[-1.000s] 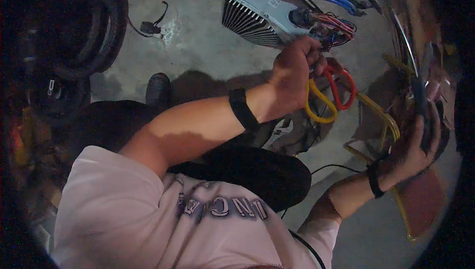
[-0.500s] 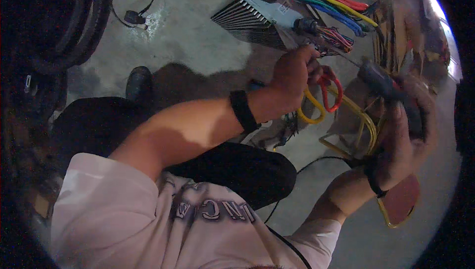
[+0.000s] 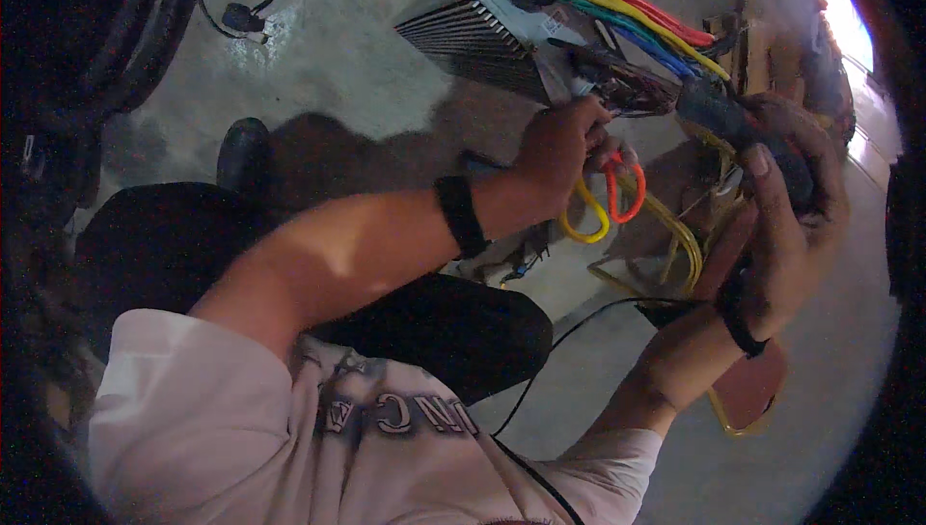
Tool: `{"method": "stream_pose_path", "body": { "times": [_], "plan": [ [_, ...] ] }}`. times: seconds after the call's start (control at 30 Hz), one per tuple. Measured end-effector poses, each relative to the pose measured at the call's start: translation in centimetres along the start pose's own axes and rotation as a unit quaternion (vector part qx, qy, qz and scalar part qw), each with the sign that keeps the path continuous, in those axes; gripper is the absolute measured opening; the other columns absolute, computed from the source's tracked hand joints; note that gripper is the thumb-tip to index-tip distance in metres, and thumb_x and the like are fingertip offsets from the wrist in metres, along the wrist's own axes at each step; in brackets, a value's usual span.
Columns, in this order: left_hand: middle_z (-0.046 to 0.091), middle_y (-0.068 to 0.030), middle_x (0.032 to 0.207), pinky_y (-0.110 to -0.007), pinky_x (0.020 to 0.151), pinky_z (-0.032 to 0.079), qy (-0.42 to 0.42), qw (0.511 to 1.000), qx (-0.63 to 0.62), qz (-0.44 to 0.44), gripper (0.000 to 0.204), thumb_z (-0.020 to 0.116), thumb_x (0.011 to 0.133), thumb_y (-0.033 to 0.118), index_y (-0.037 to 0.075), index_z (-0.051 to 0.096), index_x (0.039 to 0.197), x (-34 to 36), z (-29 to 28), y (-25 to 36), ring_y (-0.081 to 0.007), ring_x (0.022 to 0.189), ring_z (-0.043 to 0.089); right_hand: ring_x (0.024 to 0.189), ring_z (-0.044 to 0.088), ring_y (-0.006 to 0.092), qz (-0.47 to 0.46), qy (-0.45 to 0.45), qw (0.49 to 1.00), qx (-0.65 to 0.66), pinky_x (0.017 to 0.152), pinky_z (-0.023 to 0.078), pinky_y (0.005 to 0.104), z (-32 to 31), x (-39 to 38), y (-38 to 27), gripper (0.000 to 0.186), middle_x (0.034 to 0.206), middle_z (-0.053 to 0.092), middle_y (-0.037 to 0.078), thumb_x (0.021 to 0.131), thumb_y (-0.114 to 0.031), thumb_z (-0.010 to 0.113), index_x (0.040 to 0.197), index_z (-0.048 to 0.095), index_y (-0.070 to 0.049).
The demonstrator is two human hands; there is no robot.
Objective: Repairing an electronic component by cutting and stripping wires.
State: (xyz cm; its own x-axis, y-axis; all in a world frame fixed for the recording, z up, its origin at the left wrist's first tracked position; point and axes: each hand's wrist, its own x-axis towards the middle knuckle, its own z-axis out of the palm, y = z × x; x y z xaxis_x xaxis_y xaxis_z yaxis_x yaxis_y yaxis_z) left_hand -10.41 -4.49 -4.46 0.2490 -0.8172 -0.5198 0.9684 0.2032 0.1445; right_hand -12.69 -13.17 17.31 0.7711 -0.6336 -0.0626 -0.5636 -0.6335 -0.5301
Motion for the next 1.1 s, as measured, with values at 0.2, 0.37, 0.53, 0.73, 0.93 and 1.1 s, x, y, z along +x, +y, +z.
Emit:
{"method": "stream_pose_path", "body": {
  "times": [0.2, 0.37, 0.53, 0.73, 0.93, 1.1],
  "plan": [
    [0.056, -0.0102, 0.066, -0.039, 0.067, 0.050, -0.015, 0.999, -0.045, -0.020, 0.030, 0.054, 0.092, 0.025, 0.010, 0.048, 0.066, 0.7, -0.4, -0.7, -0.0260, 0.066, 0.064, 0.108, 0.067, 0.0202, -0.048, -0.024, 0.996, -0.066, 0.096, 0.049, 0.0306, -0.2, 1.1, -0.8, 0.036, 0.118, 0.071, 0.014, 0.088, -0.009, 0.075, 0.120, 0.068, 0.004],
    [0.048, -0.0065, 0.058, -0.046, 0.072, 0.052, -0.053, 0.996, -0.070, 0.003, 0.034, 0.056, 0.091, 0.022, 0.011, 0.042, 0.062, 0.5, -0.8, -0.5, -0.0291, 0.066, 0.067, 0.106, 0.066, 0.0194, -0.045, -0.002, 0.999, -0.024, 0.093, 0.049, 0.0296, 0.1, 1.2, -0.8, 0.035, 0.117, 0.071, 0.012, 0.088, -0.013, 0.075, 0.118, 0.069, 0.004],
    [0.048, -0.0064, 0.058, -0.044, 0.071, 0.051, -0.039, 0.999, -0.027, -0.008, 0.033, 0.056, 0.091, 0.022, 0.011, 0.044, 0.062, 0.2, -0.2, 0.1, -0.0293, 0.068, 0.069, 0.106, 0.065, 0.0189, -0.039, -0.020, 0.998, -0.050, 0.092, 0.049, 0.0288, -0.2, 1.5, -0.7, 0.034, 0.118, 0.070, 0.012, 0.088, -0.012, 0.075, 0.117, 0.070, 0.005],
    [0.048, -0.0066, 0.058, -0.042, 0.070, 0.051, -0.008, 0.997, -0.062, -0.044, 0.032, 0.055, 0.092, 0.022, 0.009, 0.046, 0.064, 0.0, -0.1, 0.7, -0.0274, 0.063, 0.068, 0.108, 0.066, 0.0200, -0.048, -0.034, 0.997, -0.059, 0.095, 0.049, 0.0299, -0.1, 1.8, -1.3, 0.037, 0.119, 0.070, 0.013, 0.088, -0.014, 0.079, 0.118, 0.070, 0.005],
    [0.045, -0.0053, 0.057, -0.045, 0.071, 0.053, -0.046, 0.998, -0.032, -0.031, 0.034, 0.055, 0.093, 0.021, 0.010, 0.045, 0.063, 0.4, -0.8, 0.4, -0.0257, 0.061, 0.064, 0.111, 0.067, 0.0224, -0.036, -0.028, 0.998, -0.047, 0.100, 0.049, 0.0333, -0.1, 1.5, -1.1, 0.038, 0.119, 0.071, 0.014, 0.088, -0.014, 0.079, 0.119, 0.069, 0.005],
    [0.044, -0.0047, 0.057, -0.045, 0.072, 0.054, -0.018, 0.997, -0.065, -0.046, 0.036, 0.055, 0.094, 0.022, 0.010, 0.045, 0.062, -0.2, -0.1, 0.9, -0.0263, 0.063, 0.065, 0.109, 0.067, 0.0228, -0.051, -0.029, 0.997, -0.046, 0.101, 0.049, 0.0334, 0.0, 1.6, -1.3, 0.038, 0.119, 0.071, 0.015, 0.088, -0.013, 0.079, 0.119, 0.069, 0.006]
  ]
}}
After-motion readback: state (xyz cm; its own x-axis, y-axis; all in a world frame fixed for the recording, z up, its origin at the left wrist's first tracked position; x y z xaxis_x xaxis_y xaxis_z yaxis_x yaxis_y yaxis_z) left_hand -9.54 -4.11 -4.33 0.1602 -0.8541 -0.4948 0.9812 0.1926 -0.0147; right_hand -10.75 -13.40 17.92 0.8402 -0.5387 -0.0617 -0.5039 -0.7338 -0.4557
